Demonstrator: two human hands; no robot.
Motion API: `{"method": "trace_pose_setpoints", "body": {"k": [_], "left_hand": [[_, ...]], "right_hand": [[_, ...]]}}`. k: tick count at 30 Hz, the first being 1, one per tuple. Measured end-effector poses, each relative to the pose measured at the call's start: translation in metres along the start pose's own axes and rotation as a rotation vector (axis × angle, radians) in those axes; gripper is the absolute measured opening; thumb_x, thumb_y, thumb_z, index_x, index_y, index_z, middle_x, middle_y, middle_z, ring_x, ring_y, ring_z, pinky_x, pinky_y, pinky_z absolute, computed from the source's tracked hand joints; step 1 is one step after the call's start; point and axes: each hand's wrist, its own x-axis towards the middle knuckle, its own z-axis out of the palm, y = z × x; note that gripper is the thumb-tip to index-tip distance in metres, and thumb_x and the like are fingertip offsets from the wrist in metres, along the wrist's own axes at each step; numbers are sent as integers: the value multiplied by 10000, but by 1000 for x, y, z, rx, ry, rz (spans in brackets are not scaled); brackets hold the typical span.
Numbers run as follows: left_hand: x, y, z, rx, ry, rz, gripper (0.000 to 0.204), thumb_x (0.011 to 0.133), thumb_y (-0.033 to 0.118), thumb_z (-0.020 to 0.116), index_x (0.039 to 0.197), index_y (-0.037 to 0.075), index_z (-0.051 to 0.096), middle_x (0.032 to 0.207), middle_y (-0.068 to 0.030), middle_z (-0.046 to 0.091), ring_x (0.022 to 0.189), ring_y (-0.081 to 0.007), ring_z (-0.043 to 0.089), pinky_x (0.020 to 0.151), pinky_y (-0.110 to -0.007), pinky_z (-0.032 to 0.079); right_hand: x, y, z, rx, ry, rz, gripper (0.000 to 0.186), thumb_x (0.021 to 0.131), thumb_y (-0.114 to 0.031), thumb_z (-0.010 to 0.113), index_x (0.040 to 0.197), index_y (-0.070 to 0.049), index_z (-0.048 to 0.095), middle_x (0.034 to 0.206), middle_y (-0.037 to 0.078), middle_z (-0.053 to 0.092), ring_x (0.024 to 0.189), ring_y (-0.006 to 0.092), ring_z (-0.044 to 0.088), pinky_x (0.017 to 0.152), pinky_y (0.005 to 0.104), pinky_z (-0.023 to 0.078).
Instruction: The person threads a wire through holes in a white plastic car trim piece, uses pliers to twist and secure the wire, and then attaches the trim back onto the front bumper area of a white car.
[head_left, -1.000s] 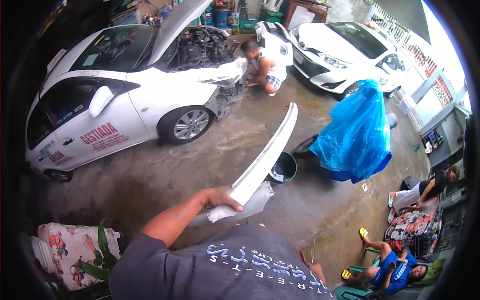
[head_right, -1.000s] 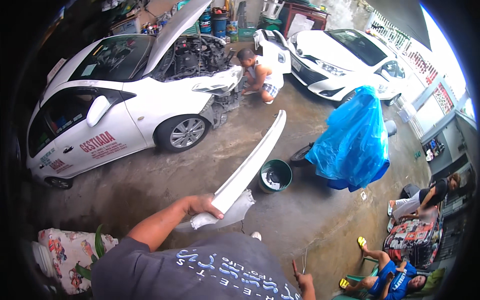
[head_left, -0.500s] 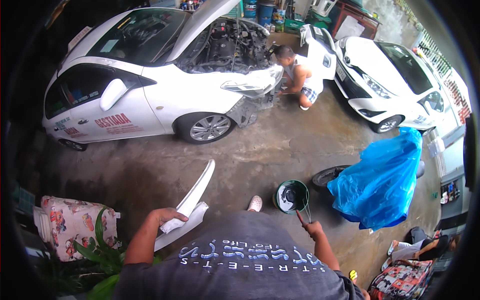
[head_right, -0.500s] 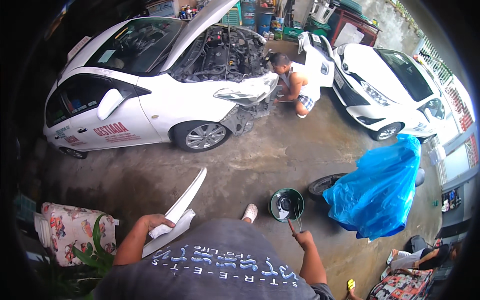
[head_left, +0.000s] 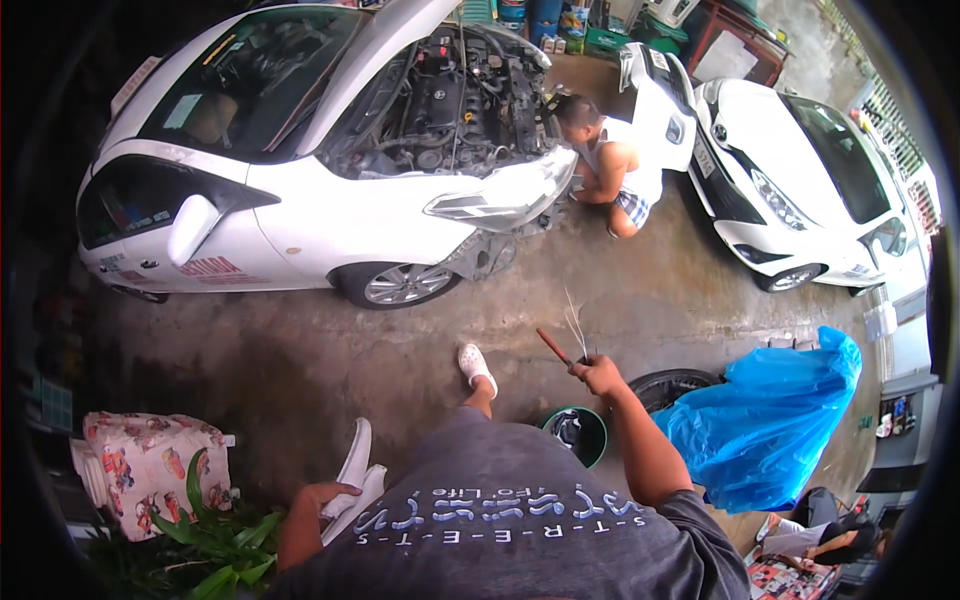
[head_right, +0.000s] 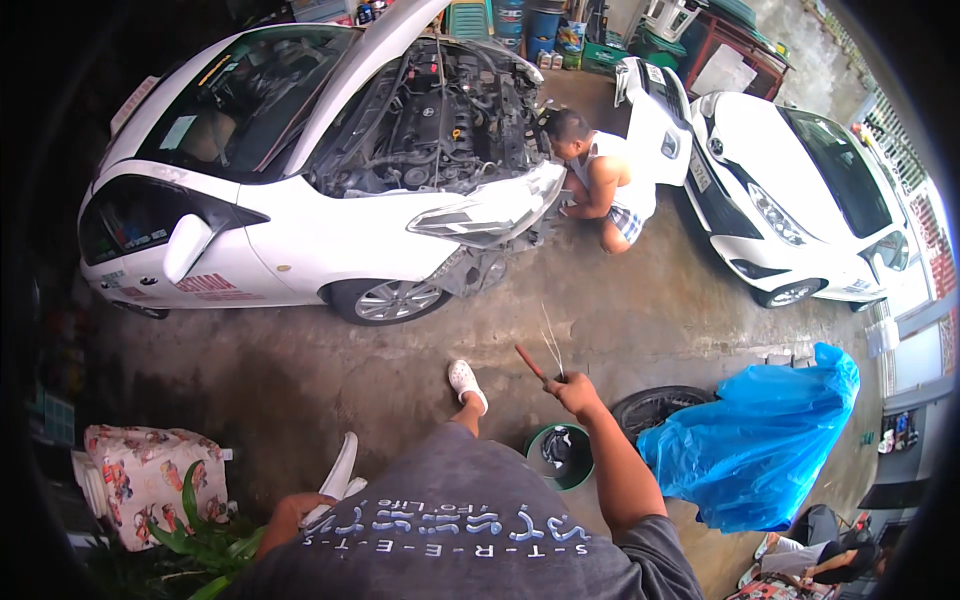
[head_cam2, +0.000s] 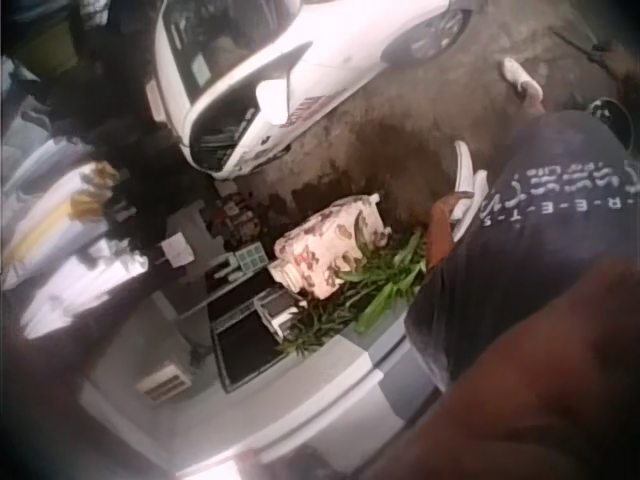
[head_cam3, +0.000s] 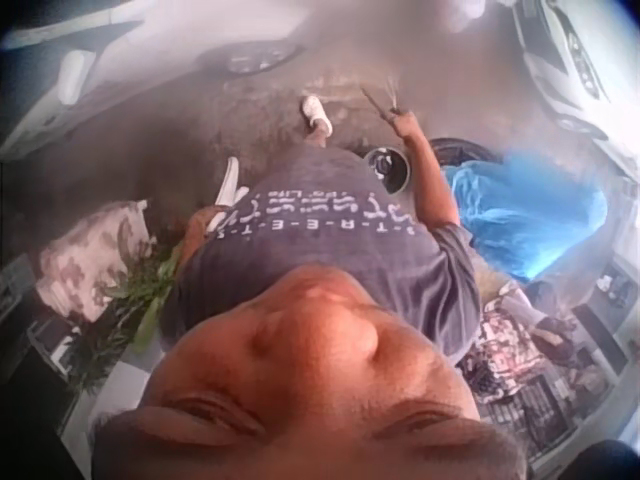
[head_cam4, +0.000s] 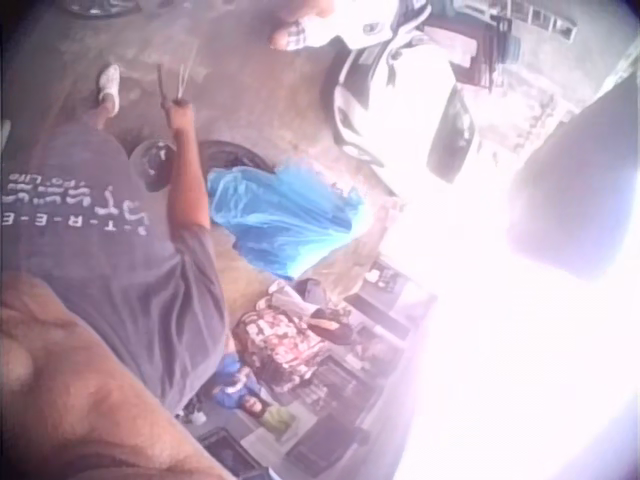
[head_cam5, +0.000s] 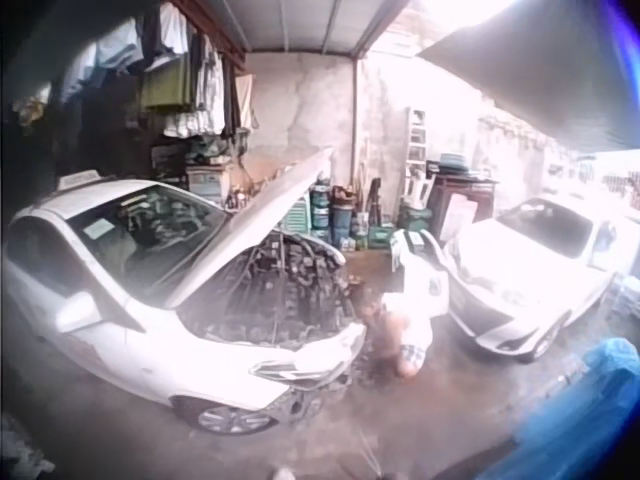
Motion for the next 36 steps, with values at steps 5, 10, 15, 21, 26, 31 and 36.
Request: {"method": "trace_pose_setpoints", "body": {"k": [5,10,15,21,26,31,36], "left_hand": [[33,56,-9,11,-7,-11,922,706,539,938,1469,130,624,1281,-105,721,1076,-283,678,904,-448,535],[-7,160,12,70,16,46,932,700,543,937,1475,130,623,1299,-99,710,1139,-261,648,939,-426,506],[-15,221,15,12,-17,93,930,703,537,935,1472,118,624,1319,-97,703,1190,-248,630,969,-410,490],[-26,265,52,-163,-29,133,901,720,514,932,1457,90,632,1325,-102,705,1186,-256,643,971,-413,504],[-80,281,132,-369,6,93,893,722,508,931,1452,88,634,1319,-102,706,1179,-255,644,969,-412,506],[-136,313,230,-551,6,45,885,725,503,930,1448,86,636,1313,-101,708,1173,-253,646,966,-410,507],[-182,365,286,-650,13,49,877,727,497,929,1444,83,638,1307,-100,709,1167,-252,648,964,-409,508]], "right_hand": [[94,-96,-30,81,13,-65,372,830,-316,842,994,14,791,826,103,720,768,211,643,743,383,520],[180,-182,-79,71,29,-149,336,838,-292,844,987,5,797,814,83,728,766,183,646,742,369,518],[274,-257,-103,-50,106,-328,372,830,-323,852,1002,2,799,860,139,775,805,230,726,779,393,558],[412,-314,-104,-280,53,-496,405,837,-372,843,1050,-30,799,956,176,793,896,311,770,841,431,583],[503,-339,-96,-462,-151,-672,373,843,-387,835,1029,-67,786,986,181,787,928,348,765,848,447,589],[571,-322,-104,-574,-247,-874,362,876,-371,764,1142,-126,759,1073,173,753,1037,397,730,908,505,583],[612,-327,-108,-651,-369,-982,338,877,-329,761,1138,-115,746,1089,206,742,1017,416,721,893,521,574]]}}
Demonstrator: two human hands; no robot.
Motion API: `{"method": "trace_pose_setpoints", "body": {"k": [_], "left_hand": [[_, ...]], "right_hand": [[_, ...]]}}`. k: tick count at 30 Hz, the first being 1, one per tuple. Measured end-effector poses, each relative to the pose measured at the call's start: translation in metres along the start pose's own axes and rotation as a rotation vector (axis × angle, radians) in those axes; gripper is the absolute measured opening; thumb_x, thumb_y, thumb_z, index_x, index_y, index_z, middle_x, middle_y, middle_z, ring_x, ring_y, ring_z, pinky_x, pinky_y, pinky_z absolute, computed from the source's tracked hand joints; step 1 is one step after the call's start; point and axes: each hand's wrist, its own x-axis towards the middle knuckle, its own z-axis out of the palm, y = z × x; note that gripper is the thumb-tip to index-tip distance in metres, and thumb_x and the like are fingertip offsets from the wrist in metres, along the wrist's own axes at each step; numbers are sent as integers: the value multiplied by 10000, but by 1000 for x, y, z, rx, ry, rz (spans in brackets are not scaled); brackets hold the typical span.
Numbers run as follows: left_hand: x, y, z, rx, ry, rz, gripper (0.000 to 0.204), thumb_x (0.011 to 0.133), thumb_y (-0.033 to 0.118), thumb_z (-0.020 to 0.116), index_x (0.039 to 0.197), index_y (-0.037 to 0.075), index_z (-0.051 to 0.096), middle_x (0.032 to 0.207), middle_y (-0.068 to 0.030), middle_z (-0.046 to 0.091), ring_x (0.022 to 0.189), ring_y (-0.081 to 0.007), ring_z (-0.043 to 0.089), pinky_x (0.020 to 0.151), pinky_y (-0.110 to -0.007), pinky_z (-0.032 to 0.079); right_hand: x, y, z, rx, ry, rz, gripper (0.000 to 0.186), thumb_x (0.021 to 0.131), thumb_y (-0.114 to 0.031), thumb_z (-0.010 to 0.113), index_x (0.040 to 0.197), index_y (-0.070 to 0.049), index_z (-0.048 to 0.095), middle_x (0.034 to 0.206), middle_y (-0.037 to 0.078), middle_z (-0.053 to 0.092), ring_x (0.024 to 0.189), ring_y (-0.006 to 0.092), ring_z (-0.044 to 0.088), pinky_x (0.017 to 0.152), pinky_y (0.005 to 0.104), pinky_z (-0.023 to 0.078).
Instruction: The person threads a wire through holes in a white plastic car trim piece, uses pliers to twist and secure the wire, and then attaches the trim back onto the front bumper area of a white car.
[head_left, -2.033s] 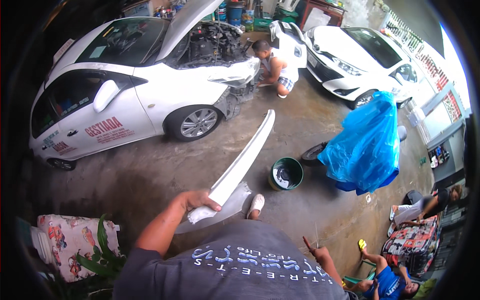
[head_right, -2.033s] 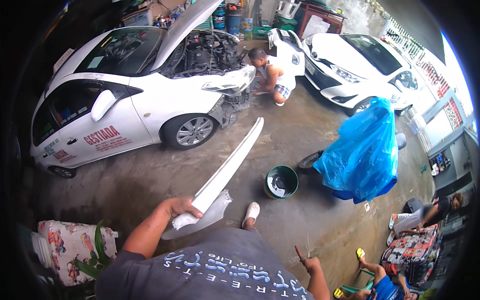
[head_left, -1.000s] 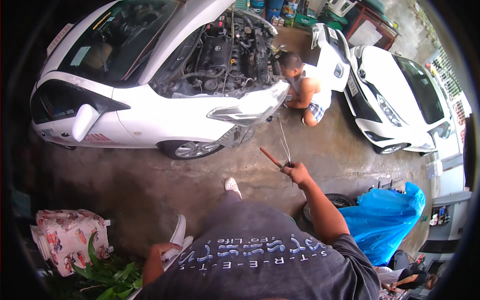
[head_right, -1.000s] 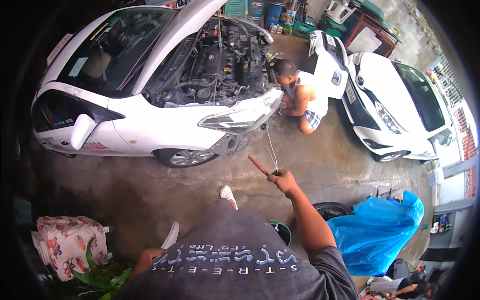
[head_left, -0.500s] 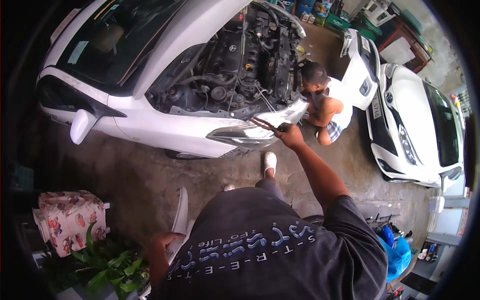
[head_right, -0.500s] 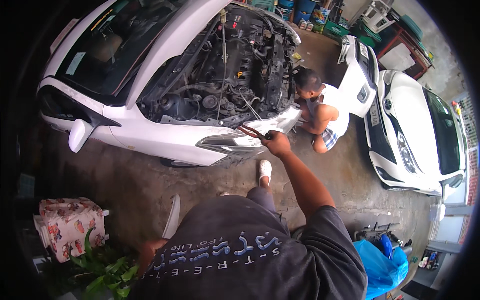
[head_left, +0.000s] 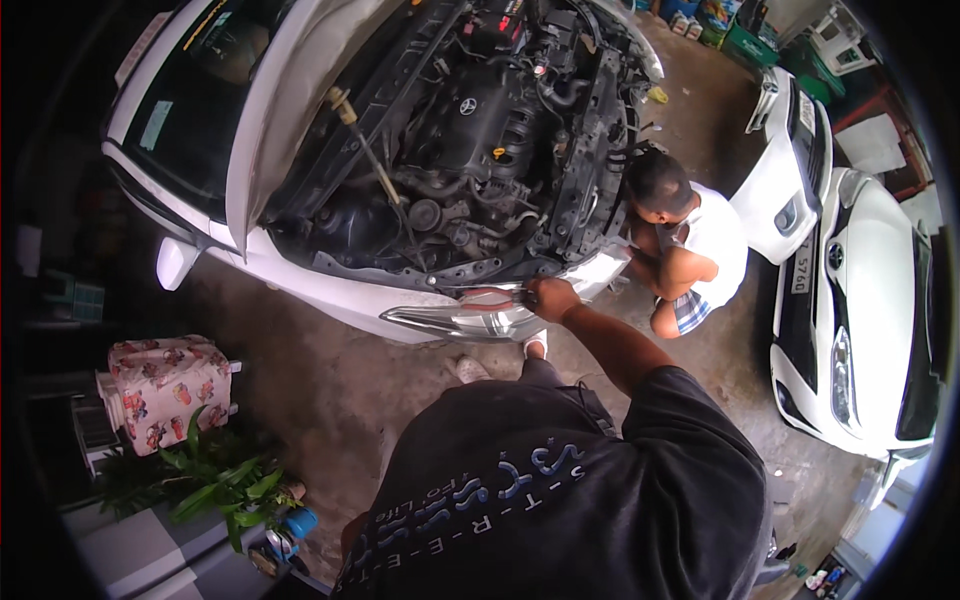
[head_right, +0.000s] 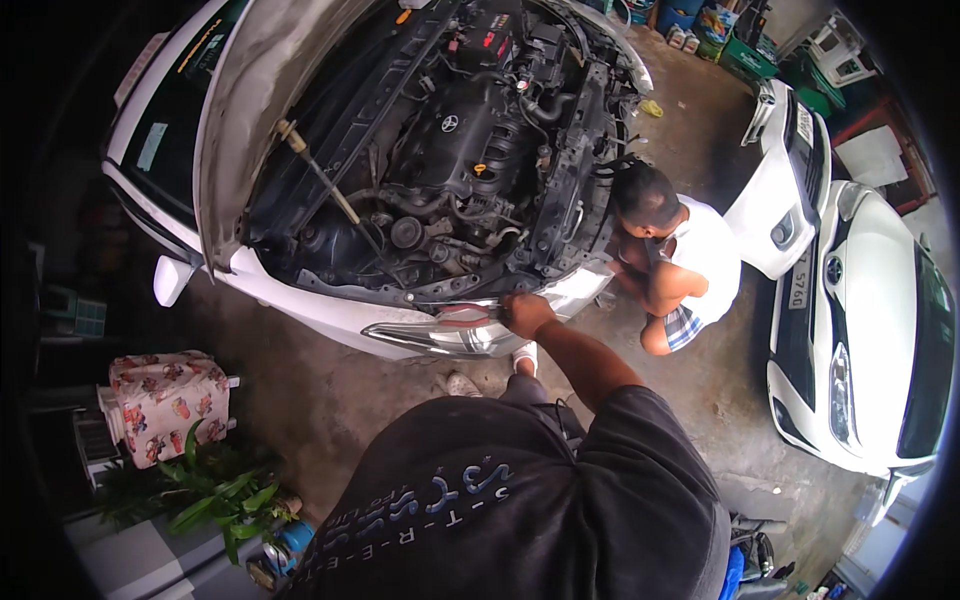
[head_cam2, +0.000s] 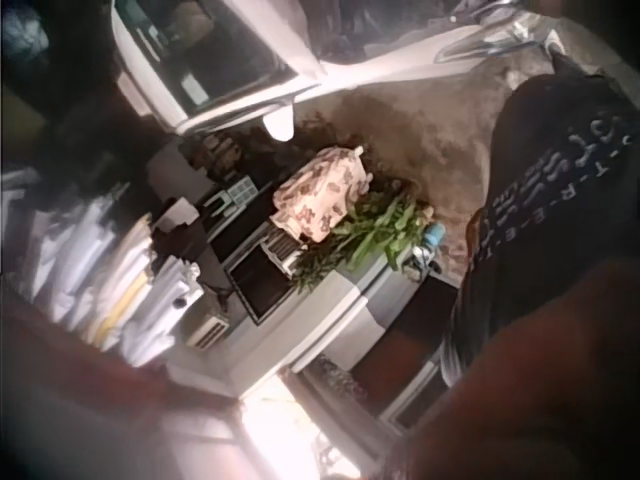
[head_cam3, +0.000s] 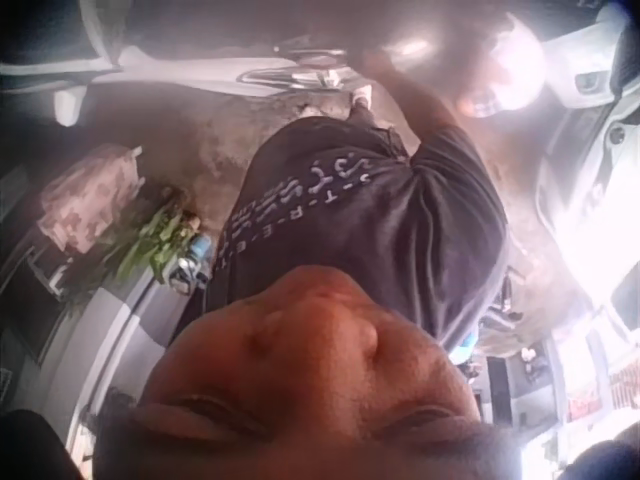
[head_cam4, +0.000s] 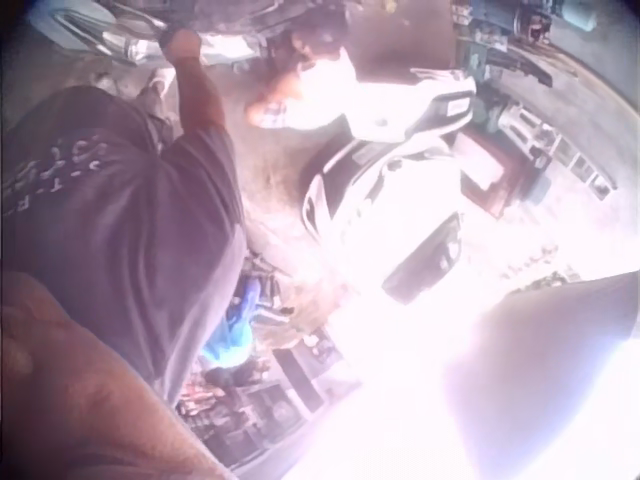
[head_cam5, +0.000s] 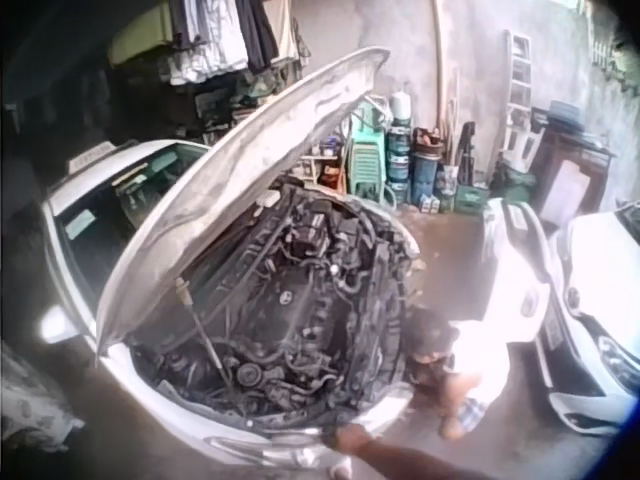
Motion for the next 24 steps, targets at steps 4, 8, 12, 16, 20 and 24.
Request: {"method": "trace_pose_setpoints", "body": {"k": [4,8,12,16,20,24], "left_hand": [[-25,10,36,-33,4,9,870,729,493,929,1440,82,640,1302,-100,711,1162,-251,650,962,-408,509],[-40,0,46,-65,25,-4,864,731,488,928,1437,80,642,1297,-99,712,1156,-249,651,960,-407,510],[-36,-6,56,-80,9,-15,858,733,484,927,1433,78,644,1292,-99,713,1151,-248,653,958,-406,511],[-33,-3,58,-62,-6,-25,851,735,480,927,1430,77,645,1287,-98,714,1146,-247,654,956,-404,512],[-28,-11,57,-73,-17,-10,845,737,475,926,1426,75,647,1282,-98,716,1141,-246,656,954,-403,513],[-26,-16,52,-86,-22,0,838,739,471,925,1423,73,649,1278,-97,717,1136,-245,657,952,-402,514]], "right_hand": [[7,22,-2,133,-6,43,277,917,-234,660,1137,-77,721,1069,249,735,1029,459,707,894,544,560],[15,28,-24,263,26,34,223,928,-138,581,1097,-26,674,1052,324,710,1025,522,679,906,607,531],[23,42,-40,197,65,193,198,890,-105,600,1033,7,678,995,329,722,1009,508,698,898,605,538],[34,60,-29,249,192,345,212,886,-129,608,1020,-15,726,1001,305,743,1005,508,714,905,596,561],[47,52,-29,250,200,332,221,894,-139,614,1046,-45,744,1013,303,745,1022,496,717,926,582,563],[61,29,-34,206,190,309,225,902,-153,609,1054,-59,744,1028,295,747,1032,487,719,935,575,565]]}}
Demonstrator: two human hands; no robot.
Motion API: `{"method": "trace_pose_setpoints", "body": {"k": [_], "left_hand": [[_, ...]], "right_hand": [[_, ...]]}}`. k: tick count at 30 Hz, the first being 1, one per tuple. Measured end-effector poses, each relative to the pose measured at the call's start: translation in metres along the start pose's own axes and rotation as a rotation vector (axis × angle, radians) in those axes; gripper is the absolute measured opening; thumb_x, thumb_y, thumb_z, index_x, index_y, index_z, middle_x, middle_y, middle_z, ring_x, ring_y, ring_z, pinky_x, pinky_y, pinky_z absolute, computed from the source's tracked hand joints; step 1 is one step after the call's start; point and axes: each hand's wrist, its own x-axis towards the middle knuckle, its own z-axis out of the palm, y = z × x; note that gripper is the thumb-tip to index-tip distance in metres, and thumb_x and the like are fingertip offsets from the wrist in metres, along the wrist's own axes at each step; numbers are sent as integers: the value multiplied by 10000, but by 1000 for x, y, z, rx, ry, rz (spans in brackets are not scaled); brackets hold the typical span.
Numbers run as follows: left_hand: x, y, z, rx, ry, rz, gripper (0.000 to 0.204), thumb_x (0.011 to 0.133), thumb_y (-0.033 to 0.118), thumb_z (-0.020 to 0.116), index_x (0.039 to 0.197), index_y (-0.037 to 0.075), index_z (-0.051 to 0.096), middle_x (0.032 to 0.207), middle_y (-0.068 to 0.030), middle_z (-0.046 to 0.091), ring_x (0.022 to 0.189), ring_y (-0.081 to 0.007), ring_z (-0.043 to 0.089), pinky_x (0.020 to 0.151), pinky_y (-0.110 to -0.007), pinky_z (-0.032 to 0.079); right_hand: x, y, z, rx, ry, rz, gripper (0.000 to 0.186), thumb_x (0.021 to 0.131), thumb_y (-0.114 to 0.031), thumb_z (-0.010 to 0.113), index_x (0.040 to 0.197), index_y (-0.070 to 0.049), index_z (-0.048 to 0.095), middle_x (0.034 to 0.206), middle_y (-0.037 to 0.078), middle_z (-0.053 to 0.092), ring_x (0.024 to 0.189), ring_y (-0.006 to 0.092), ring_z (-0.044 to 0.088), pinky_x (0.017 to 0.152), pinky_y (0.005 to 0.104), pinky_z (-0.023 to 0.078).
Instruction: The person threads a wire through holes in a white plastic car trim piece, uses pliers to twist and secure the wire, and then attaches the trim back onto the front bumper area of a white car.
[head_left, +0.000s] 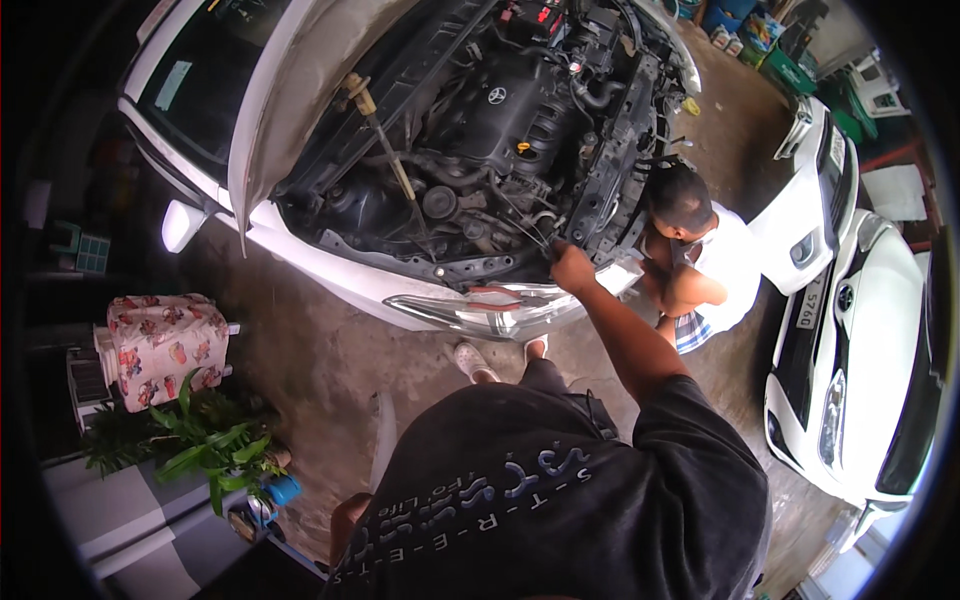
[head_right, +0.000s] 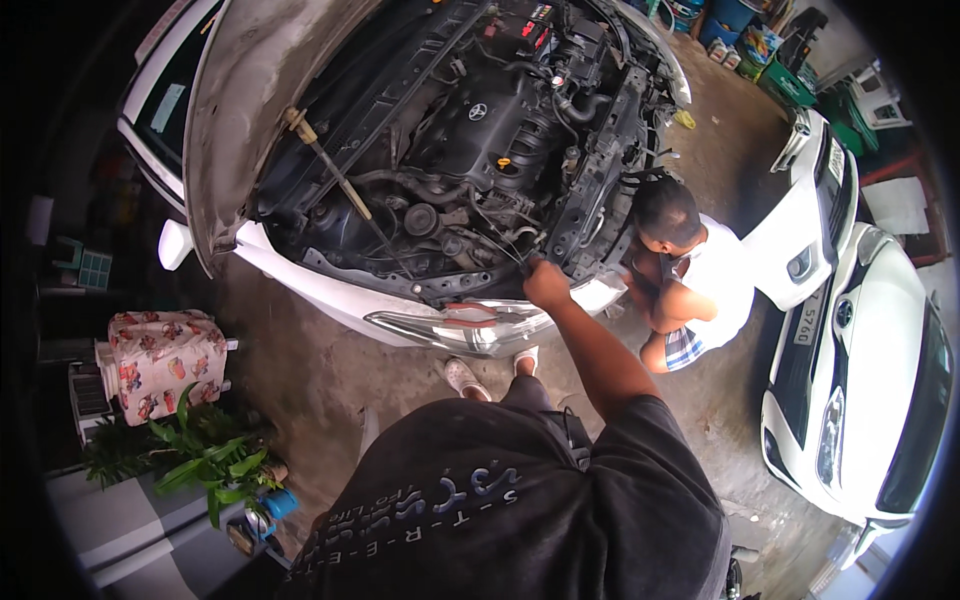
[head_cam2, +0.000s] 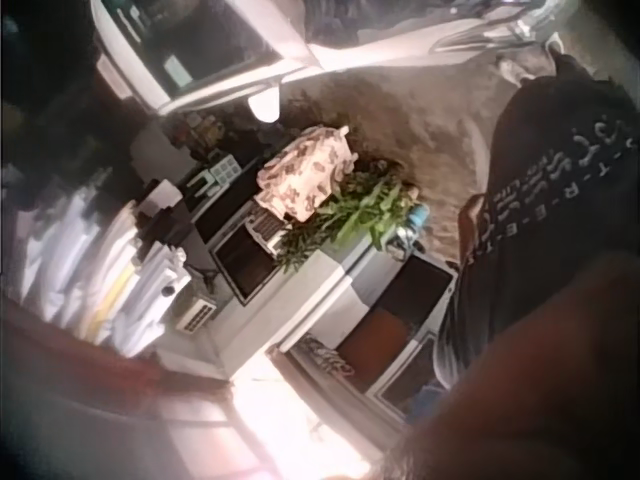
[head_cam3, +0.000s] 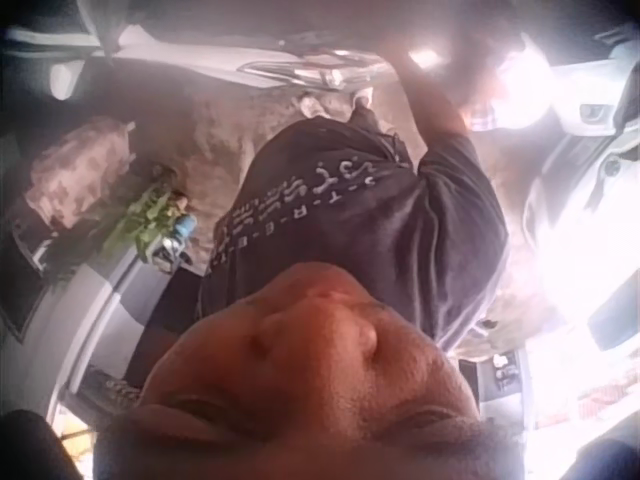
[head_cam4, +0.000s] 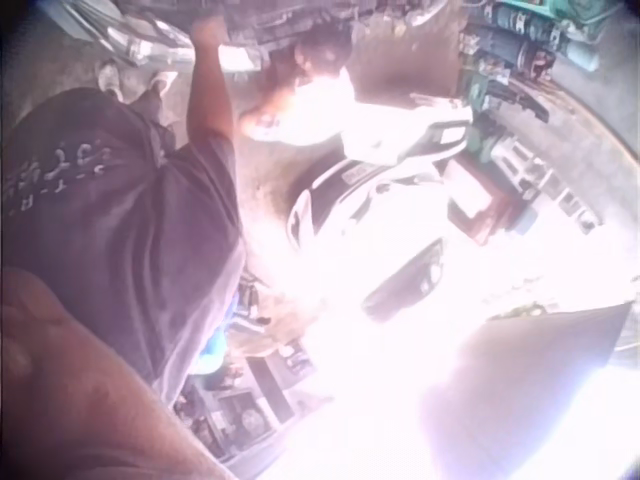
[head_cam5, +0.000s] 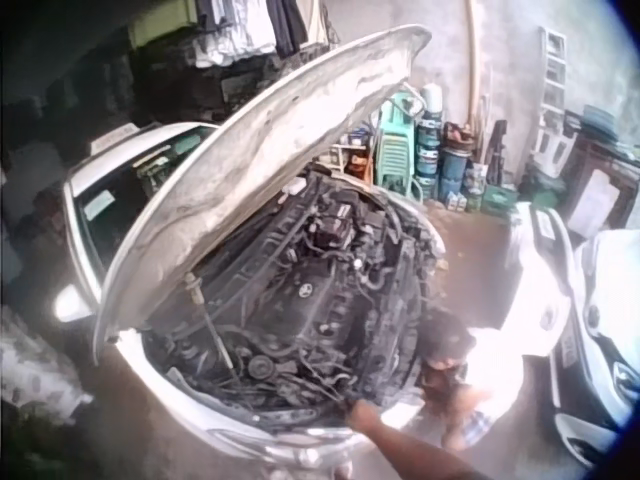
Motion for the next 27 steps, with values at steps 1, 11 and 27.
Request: {"method": "trace_pose_setpoints", "body": {"k": [1,11,27], "left_hand": [[-1,-1,-1,-5,0,1,837,739,470,925,1422,73,649,1276,-97,717,1135,-244,658,951,-402,515],[-5,-4,-4,-31,-7,4,820,744,459,924,1413,68,654,1264,-96,720,1122,-241,662,947,-399,517],[-3,-2,0,-81,-17,20,795,752,441,921,1400,61,661,1245,-93,725,1102,-237,668,939,-394,521]], "right_hand": [[4,-8,0,-41,-9,-22,236,908,-163,604,1067,-61,746,1037,288,749,1042,481,719,942,568,566],[36,-28,9,-105,-80,-173,260,934,-183,598,1112,-101,769,1021,260,750,1021,465,715,924,550,561],[80,-81,47,-267,-216,-229,345,950,-204,576,1233,-185,774,1114,224,767,1095,420,725,976,526,566]]}}
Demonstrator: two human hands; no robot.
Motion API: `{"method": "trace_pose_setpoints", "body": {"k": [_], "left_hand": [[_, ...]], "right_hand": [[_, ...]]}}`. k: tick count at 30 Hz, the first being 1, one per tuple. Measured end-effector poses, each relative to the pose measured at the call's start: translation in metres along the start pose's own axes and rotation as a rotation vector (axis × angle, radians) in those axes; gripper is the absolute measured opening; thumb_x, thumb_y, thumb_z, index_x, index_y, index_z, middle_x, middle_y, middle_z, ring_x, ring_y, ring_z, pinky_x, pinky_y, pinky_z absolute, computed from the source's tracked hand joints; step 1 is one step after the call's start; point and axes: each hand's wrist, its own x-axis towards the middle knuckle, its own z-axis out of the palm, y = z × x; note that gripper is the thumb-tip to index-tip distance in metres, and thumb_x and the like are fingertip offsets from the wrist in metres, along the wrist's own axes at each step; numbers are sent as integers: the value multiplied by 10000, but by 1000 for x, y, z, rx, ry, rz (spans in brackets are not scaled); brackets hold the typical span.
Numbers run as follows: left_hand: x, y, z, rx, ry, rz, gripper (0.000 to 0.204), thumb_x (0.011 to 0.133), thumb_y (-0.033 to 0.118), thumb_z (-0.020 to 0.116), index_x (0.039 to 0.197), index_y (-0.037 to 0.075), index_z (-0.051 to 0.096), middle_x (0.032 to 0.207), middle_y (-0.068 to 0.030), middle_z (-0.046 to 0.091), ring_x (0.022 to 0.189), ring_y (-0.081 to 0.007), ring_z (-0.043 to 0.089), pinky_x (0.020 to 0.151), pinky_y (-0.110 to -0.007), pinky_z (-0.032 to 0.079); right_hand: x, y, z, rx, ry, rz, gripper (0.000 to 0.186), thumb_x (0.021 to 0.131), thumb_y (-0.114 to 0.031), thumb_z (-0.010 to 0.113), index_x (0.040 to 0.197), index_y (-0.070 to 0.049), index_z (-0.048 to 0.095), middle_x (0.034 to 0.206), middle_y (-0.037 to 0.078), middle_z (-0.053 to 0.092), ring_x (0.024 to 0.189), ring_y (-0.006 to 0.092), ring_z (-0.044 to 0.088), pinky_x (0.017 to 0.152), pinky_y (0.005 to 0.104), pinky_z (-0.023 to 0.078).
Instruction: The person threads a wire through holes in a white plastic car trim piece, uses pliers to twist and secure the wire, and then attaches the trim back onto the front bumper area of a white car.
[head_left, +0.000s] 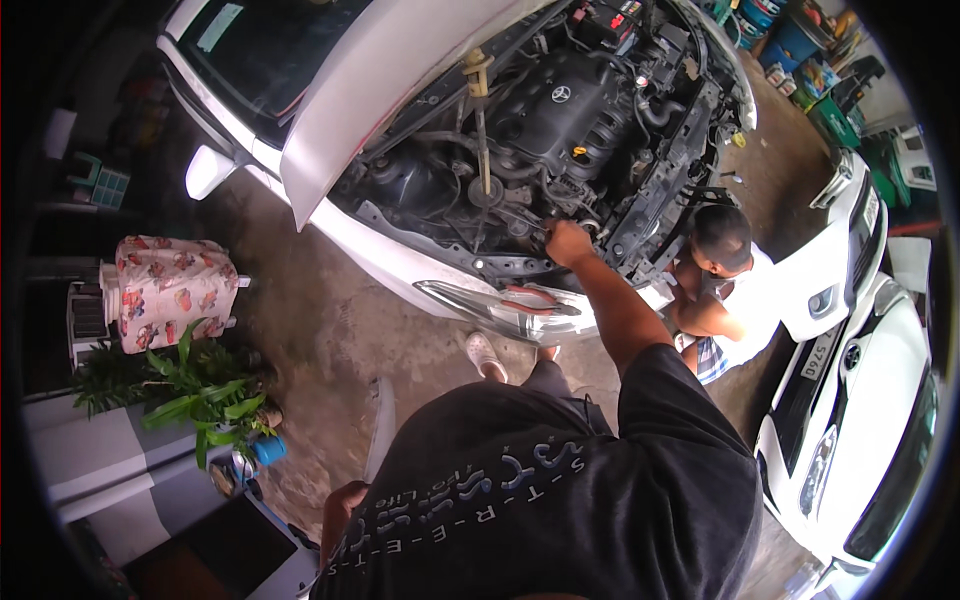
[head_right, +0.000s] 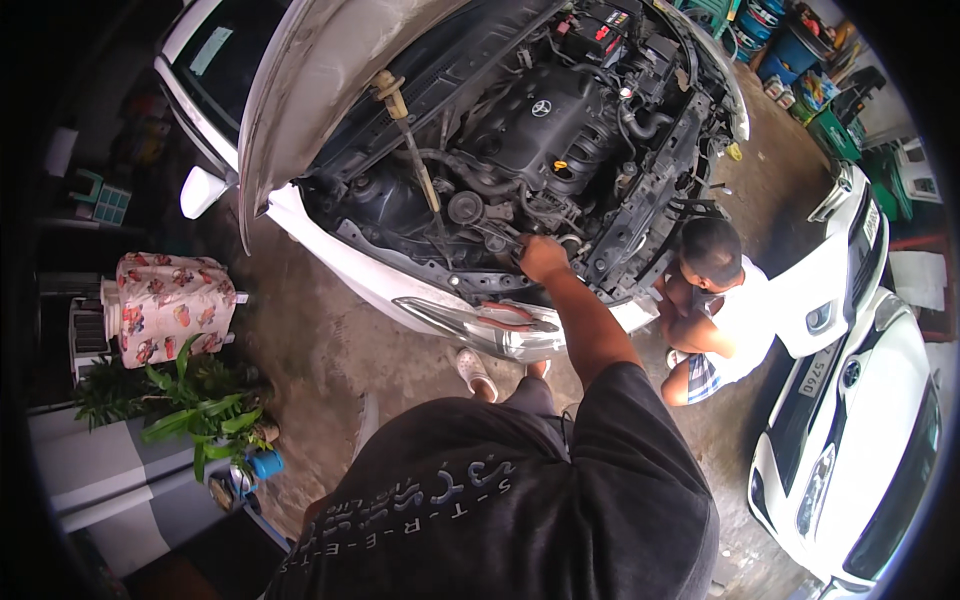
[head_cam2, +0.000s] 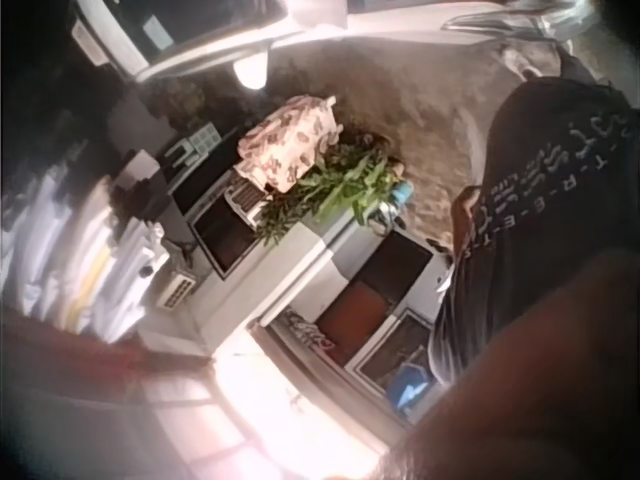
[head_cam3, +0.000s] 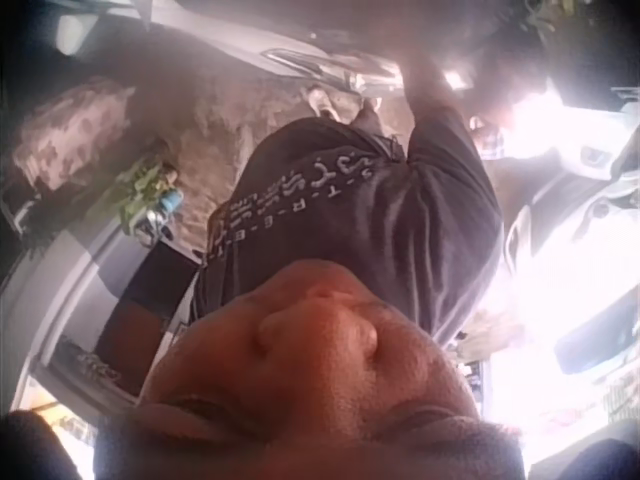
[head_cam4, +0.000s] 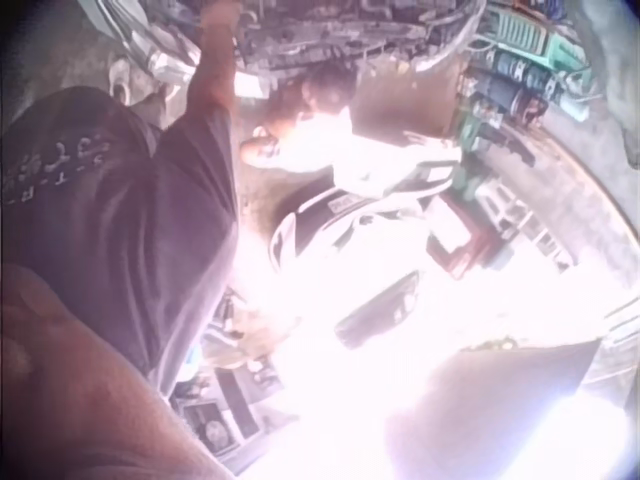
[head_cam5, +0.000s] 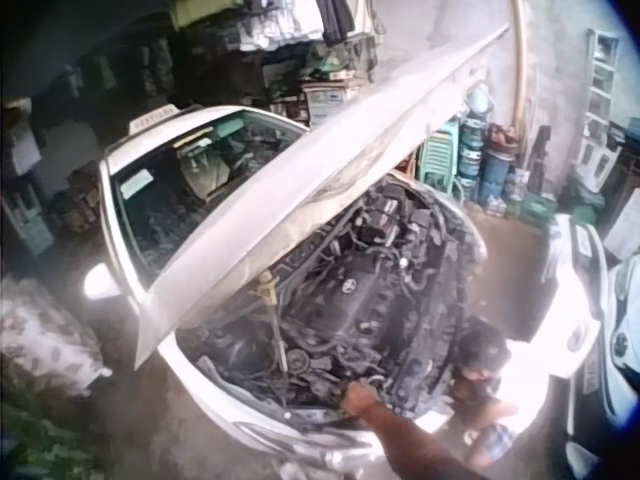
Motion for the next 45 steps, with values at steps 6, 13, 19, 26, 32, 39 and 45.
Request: {"method": "trace_pose_setpoints", "body": {"k": [6,13,19,26,32,39,45], "left_hand": [[-3,-6,6,-34,6,1,785,755,434,920,1394,59,664,1237,-93,727,1094,-235,670,936,-393,523],[-11,-22,11,-77,21,-1,774,758,427,919,1388,56,667,1229,-92,729,1085,-233,673,932,-391,525],[-15,-31,11,-86,21,-37,764,761,420,918,1383,53,669,1221,-91,731,1078,-231,675,929,-389,526],[7,11,8,-24,-10,-77,753,764,412,917,1377,50,673,1213,-90,734,1069,-229,678,926,-387,528],[22,51,2,68,-23,-66,743,767,406,916,1372,47,675,1205,-89,735,1061,-227,680,923,-385,530],[17,68,2,92,1,-69,732,770,398,914,1366,44,678,1197,-88,738,1052,-225,683,920,-383,531],[21,74,1,104,-1,-77,722,773,391,913,1361,42,681,1190,-87,740,1045,-223,685,917,-382,533]], "right_hand": [[35,-9,-10,-43,-68,26,397,925,-203,628,1300,-220,754,1220,178,764,1185,365,715,1033,481,564],[61,-15,-4,-97,-47,65,353,931,-194,604,1243,-205,769,1163,188,773,1158,383,721,1011,511,564],[28,7,-5,35,4,54,333,901,-170,629,1203,-153,768,1155,218,764,1138,406,717,979,517,567],[-56,75,-9,272,373,450,276,881,-212,698,1093,-53,777,1067,254,767,1067,453,728,969,515,570],[-85,116,1,235,418,764,357,888,-260,695,1154,-35,772,1149,258,767,1123,439,724,1008,508,562],[-47,95,-15,355,430,940,348,912,-230,655,1167,-24,771,1209,265,752,1171,438,717,1022,497,570],[-26,94,-13,370,415,979,350,915,-228,660,1166,-12,773,1223,268,751,1175,426,725,1022,498,578]]}}
